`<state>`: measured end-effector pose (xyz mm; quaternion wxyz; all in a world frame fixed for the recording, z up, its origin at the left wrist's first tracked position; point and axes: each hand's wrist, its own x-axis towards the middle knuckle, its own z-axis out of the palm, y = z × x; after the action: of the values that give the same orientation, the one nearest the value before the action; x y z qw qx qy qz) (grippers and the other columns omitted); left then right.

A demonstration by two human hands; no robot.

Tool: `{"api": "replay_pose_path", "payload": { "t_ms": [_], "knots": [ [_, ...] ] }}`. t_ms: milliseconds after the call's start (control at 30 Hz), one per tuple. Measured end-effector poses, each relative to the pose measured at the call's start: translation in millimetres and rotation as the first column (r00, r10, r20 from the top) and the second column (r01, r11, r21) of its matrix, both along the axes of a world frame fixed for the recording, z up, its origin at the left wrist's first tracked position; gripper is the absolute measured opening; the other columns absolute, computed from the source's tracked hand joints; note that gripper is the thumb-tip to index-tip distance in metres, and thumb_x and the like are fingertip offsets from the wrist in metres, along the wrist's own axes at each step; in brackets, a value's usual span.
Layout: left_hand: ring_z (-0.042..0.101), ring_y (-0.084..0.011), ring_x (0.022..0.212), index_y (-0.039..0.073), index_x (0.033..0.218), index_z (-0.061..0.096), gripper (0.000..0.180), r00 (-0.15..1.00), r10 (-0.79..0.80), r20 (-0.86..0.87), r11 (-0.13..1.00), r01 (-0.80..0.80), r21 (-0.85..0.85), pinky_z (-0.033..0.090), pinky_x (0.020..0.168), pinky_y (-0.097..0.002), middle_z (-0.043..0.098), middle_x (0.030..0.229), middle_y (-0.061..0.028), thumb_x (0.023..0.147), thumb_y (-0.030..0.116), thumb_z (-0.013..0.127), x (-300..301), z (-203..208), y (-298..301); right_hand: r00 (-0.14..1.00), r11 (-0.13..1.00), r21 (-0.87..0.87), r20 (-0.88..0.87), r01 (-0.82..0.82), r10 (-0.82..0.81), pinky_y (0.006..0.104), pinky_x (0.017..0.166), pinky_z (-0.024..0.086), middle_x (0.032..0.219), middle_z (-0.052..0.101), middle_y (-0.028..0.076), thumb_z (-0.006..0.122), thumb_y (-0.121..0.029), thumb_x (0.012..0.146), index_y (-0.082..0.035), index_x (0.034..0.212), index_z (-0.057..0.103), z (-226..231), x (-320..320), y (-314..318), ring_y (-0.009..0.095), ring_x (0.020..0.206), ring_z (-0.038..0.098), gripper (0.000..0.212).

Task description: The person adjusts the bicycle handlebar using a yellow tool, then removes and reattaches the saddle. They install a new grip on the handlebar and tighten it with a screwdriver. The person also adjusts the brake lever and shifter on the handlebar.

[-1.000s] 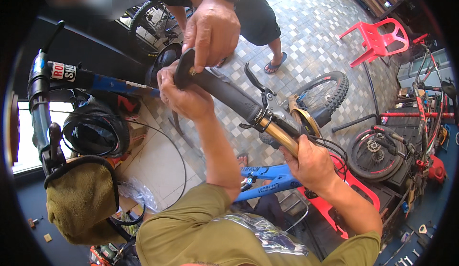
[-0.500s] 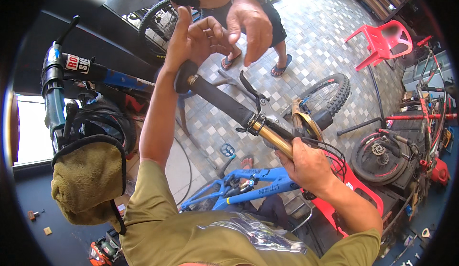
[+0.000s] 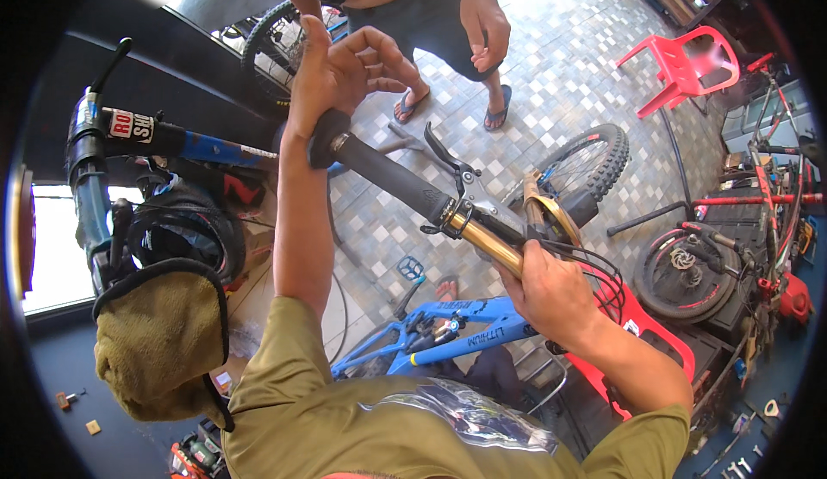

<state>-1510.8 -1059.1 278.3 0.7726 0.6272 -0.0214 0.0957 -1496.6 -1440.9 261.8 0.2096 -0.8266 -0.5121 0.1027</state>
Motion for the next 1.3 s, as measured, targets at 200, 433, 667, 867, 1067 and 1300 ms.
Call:
{"api": "replay_pose_path", "payload": {
  "t_ms": [200,433,667,867,1067,1300],
  "knots": [
    [0.073,-0.0355,0.098,-0.002,0.103,0.064,0.097,0.995,0.070,0.067,0.986,-0.059,-0.155,0.056,0.089,-0.0456,0.072,0.097,-0.0213,0.096,0.085,0.021,14,-5,5,0.998,0.998,0.056,0.047,0.033,-0.035,0.0525,0.054,0.050,0.070,0.063,0.024,0.073,-0.022,0.096,0.004,0.095,0.053,1,4,4,0.045,0.062,0.064,0.032],
    [0.074,-0.0282,0.087,0.000,0.102,0.062,0.044,0.357,0.922,0.147,0.385,-0.879,-0.282,0.058,0.083,-0.0353,0.071,0.095,-0.0170,0.113,0.036,0.039,-35,-5,8,0.999,0.990,0.132,0.013,0.048,-0.050,0.0540,0.061,0.050,0.070,0.063,0.025,0.073,-0.026,0.095,0.000,0.095,0.052,10,18,26,0.046,0.070,0.066,0.033],
    [0.066,-0.0306,0.114,0.002,0.113,0.068,0.019,0.838,0.404,0.368,0.740,-0.535,0.407,0.047,0.101,-0.0389,0.071,0.113,-0.0165,0.105,0.018,0.060,-79,-4,-216,0.953,0.944,-0.143,0.092,0.299,-0.288,0.0540,0.079,0.056,0.096,0.070,0.022,0.073,-0.028,0.091,-0.003,0.108,0.053,19,1,-5,0.043,0.091,0.070,0.036],
    [0.052,-0.0355,0.138,0.008,0.128,0.067,0.038,0.935,0.107,0.338,0.363,-0.354,0.862,0.025,0.120,-0.0573,0.065,0.135,-0.0157,0.101,0.035,0.065,-51,-26,-268,0.790,0.883,0.294,0.402,0.367,-0.463,0.0454,0.100,0.051,0.113,0.065,0.018,0.073,-0.030,0.090,-0.002,0.125,0.060,47,-88,-75,0.036,0.110,0.064,0.047],
    [0.045,-0.0395,0.140,0.009,0.114,0.078,0.042,0.965,0.017,0.263,0.052,-0.263,0.963,0.030,0.118,-0.0537,0.055,0.149,-0.0178,0.106,0.044,0.055,-46,-30,-292,0.769,0.832,0.021,-0.394,0.555,-0.503,0.0476,0.088,0.056,0.112,0.071,0.018,0.068,-0.040,0.095,-0.007,0.122,0.066,14,-209,-193,0.036,0.105,0.069,0.042],
    [0.035,-0.0375,0.144,0.010,0.116,0.073,0.046,0.970,-0.007,0.241,-0.062,-0.241,0.968,0.021,0.119,-0.0574,0.048,0.151,-0.0137,0.109,0.047,0.046,-33,-48,-288,0.373,0.528,-0.541,-0.376,0.655,-0.848,0.0496,0.094,0.054,0.122,0.072,0.020,0.071,-0.042,0.090,-0.008,0.130,0.067,-95,-294,-341,0.038,0.115,0.068,0.052]
  ]
}}
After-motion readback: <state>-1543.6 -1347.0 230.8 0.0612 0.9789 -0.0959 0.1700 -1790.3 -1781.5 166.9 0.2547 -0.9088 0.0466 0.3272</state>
